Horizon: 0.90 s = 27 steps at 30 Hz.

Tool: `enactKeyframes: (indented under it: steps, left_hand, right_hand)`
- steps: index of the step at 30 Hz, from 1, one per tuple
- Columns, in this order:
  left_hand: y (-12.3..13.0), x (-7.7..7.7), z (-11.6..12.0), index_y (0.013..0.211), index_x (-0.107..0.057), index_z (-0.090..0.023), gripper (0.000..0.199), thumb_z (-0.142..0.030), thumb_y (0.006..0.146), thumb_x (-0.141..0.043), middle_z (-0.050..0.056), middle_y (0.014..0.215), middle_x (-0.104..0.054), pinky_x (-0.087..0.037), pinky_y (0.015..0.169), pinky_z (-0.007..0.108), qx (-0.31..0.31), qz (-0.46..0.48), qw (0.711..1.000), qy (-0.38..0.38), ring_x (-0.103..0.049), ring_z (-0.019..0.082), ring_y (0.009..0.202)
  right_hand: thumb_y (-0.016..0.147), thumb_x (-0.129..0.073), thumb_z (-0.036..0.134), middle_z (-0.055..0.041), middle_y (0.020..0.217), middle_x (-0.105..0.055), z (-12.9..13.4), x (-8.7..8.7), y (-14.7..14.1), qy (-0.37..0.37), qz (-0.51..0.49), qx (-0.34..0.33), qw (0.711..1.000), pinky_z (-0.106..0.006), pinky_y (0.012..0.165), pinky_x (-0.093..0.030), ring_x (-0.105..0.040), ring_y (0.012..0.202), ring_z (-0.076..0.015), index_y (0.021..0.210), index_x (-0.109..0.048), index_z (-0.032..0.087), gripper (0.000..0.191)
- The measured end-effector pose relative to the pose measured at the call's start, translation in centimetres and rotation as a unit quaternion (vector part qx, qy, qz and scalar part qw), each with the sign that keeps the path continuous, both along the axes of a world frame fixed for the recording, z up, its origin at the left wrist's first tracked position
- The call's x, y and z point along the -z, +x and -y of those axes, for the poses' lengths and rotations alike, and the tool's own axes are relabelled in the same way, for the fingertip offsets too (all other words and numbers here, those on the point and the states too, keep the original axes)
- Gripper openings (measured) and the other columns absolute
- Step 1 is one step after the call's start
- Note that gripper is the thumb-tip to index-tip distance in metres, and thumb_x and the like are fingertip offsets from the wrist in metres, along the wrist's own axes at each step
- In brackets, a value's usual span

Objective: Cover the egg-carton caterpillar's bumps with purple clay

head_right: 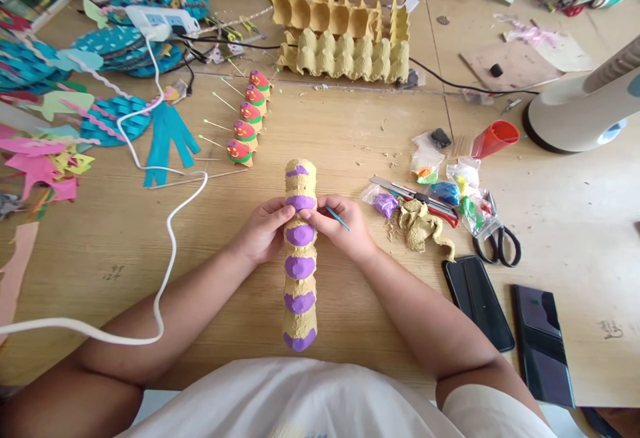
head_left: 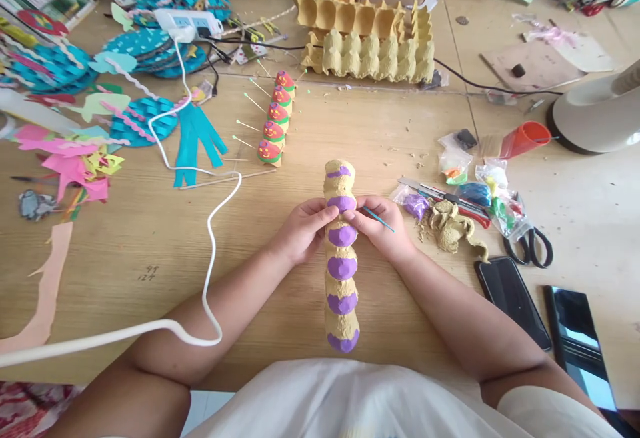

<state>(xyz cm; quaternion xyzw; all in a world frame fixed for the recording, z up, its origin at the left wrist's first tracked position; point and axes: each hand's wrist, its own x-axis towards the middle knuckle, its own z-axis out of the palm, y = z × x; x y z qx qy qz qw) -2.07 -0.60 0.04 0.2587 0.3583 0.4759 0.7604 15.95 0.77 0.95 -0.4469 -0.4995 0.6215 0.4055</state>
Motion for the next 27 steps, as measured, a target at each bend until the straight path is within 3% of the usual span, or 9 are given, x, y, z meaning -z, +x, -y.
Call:
enactKeyframes:
  steps: [7,18,27]
  left_hand:
    - [0.18,0.30,0.04,0.086,-0.080,-0.015,0.038,-0.045,0.071,-0.098,0.006,0.084,-0.077,-0.055,0.068,0.028,0.006,0.016,1.000,-0.004,-0.070,0.016,0.071]
    - [0.42,0.37,0.53,0.089,-0.081,-0.017,0.034,-0.044,0.075,-0.095,0.004,0.082,-0.078,-0.055,0.066,0.027,-0.016,0.004,1.000,0.009,-0.071,0.016,0.070]
    - [0.34,0.48,0.98,0.073,-0.073,-0.015,0.042,-0.047,0.068,-0.099,0.001,0.071,-0.073,-0.051,0.063,0.024,-0.036,-0.036,0.999,0.020,-0.065,0.011,0.063]
  right_hand:
    - [0.072,-0.092,0.057,0.0005,0.064,-0.064,0.25,-0.02,-0.17,0.053,0.049,0.033,0.997,-0.027,0.054,-0.041,-0.051,0.059,-0.0130,0.074,-0.076,0.019,0.041]
    - [0.070,-0.094,0.056,-0.0015,0.073,-0.073,-0.12,-0.06,-0.13,0.037,0.010,0.002,0.999,-0.029,0.063,-0.051,-0.061,0.067,-0.0161,0.079,-0.078,0.020,0.040]
    - [0.070,-0.092,0.059,0.0001,0.065,-0.066,0.14,-0.07,-0.22,0.045,0.053,0.009,0.998,-0.025,0.055,-0.043,-0.053,0.060,-0.0123,0.076,-0.076,0.017,0.045]
